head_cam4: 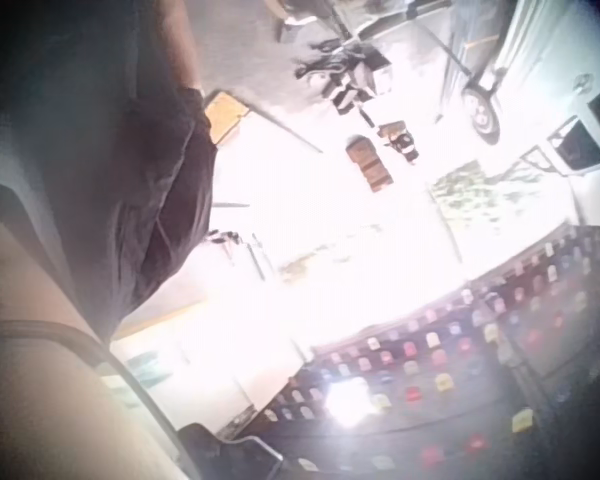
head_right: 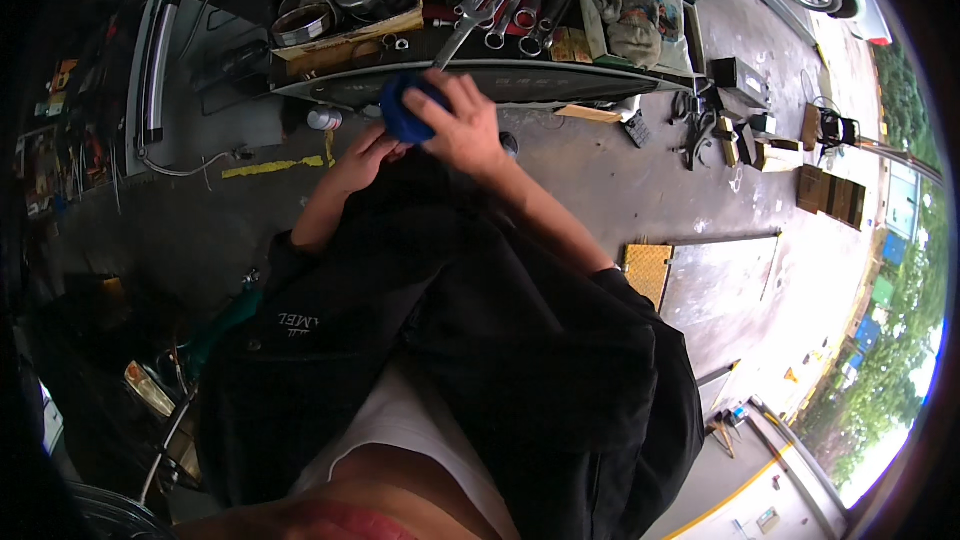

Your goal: The person repeatedly picks up wrenches from a cluttered tool cart, wipes each with a blue cloth, and places them back. The person handles multiple wrenches one at a time, using the cloth to clean the metal surfaces.

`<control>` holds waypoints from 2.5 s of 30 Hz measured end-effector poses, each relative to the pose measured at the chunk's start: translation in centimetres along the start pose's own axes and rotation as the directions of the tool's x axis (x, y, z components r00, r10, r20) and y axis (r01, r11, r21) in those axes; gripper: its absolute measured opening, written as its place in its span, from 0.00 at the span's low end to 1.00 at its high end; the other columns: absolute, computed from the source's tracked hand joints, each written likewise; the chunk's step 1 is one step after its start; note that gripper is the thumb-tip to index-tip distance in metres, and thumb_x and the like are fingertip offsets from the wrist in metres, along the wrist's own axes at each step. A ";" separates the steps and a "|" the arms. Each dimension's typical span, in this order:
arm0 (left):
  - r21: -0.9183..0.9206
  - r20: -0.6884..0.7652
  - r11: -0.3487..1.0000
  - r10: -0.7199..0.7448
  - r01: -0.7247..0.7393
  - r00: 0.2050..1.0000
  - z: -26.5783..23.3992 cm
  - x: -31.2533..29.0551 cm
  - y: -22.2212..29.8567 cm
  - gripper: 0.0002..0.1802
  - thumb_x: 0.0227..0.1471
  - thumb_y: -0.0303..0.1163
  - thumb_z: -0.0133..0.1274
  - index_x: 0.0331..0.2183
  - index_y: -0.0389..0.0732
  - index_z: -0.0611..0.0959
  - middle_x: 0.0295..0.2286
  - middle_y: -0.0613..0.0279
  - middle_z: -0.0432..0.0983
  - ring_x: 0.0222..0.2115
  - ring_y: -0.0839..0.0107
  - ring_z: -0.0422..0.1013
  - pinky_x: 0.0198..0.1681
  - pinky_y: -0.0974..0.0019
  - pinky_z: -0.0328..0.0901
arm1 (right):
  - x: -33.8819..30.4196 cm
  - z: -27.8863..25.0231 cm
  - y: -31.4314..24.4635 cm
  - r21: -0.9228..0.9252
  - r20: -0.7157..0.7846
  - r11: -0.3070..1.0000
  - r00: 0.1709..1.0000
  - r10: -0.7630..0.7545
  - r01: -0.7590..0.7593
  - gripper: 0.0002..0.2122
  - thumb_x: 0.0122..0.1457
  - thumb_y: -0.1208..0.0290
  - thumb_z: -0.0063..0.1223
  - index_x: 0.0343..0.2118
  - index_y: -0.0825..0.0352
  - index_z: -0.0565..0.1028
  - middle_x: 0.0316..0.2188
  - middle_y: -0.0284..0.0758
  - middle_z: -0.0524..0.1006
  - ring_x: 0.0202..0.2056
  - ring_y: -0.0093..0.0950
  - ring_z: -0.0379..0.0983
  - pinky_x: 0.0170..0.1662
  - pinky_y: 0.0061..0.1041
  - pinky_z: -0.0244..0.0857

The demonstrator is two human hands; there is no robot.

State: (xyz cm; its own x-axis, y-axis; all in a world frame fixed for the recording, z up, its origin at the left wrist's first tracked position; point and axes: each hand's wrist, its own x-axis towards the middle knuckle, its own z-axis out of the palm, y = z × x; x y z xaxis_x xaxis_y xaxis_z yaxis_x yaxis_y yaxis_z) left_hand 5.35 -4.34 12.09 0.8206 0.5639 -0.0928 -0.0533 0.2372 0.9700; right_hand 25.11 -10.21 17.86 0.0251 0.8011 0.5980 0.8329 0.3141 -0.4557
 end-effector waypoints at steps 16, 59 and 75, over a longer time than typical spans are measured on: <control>0.129 -0.017 0.981 0.148 -0.144 0.989 -0.9 -0.3 -0.9 0.13 0.70 0.32 0.39 0.47 0.36 0.73 0.27 0.69 0.63 0.26 0.79 0.57 0.33 0.74 0.57 | -0.4 0.5 -1.4 0.298 0.130 0.938 0.981 0.144 -0.177 0.28 0.41 0.66 0.72 0.48 0.65 0.73 0.43 0.42 0.75 0.44 0.47 0.74 0.46 0.40 0.72; 0.024 0.132 0.999 0.029 -0.032 0.991 0.2 -1.0 2.4 0.13 0.70 0.32 0.36 0.48 0.35 0.72 0.26 0.69 0.61 0.27 0.79 0.57 0.34 0.72 0.58 | 1.2 -0.9 2.3 -0.006 -0.164 0.974 0.961 0.221 -0.225 0.28 0.38 0.73 0.70 0.47 0.65 0.76 0.46 0.43 0.76 0.46 0.45 0.73 0.49 0.40 0.70; -0.075 0.201 0.997 0.015 0.000 0.979 -1.5 -1.5 3.1 0.15 0.71 0.35 0.36 0.50 0.37 0.71 0.27 0.70 0.61 0.27 0.79 0.57 0.31 0.73 0.55 | -1.1 -3.1 1.9 0.827 0.561 -0.085 0.809 0.173 -0.555 0.37 0.49 0.62 0.62 0.61 0.75 0.65 0.57 0.46 0.72 0.53 0.36 0.73 0.60 0.33 0.64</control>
State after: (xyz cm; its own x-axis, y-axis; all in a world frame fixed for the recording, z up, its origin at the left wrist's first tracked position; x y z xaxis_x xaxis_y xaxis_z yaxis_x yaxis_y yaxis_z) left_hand 3.08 -3.22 14.91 0.9173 0.3970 -0.0308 -0.0962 0.2959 0.9504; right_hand 28.36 -12.07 18.40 -0.1459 0.9887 0.0352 -0.5420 -0.0501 -0.8389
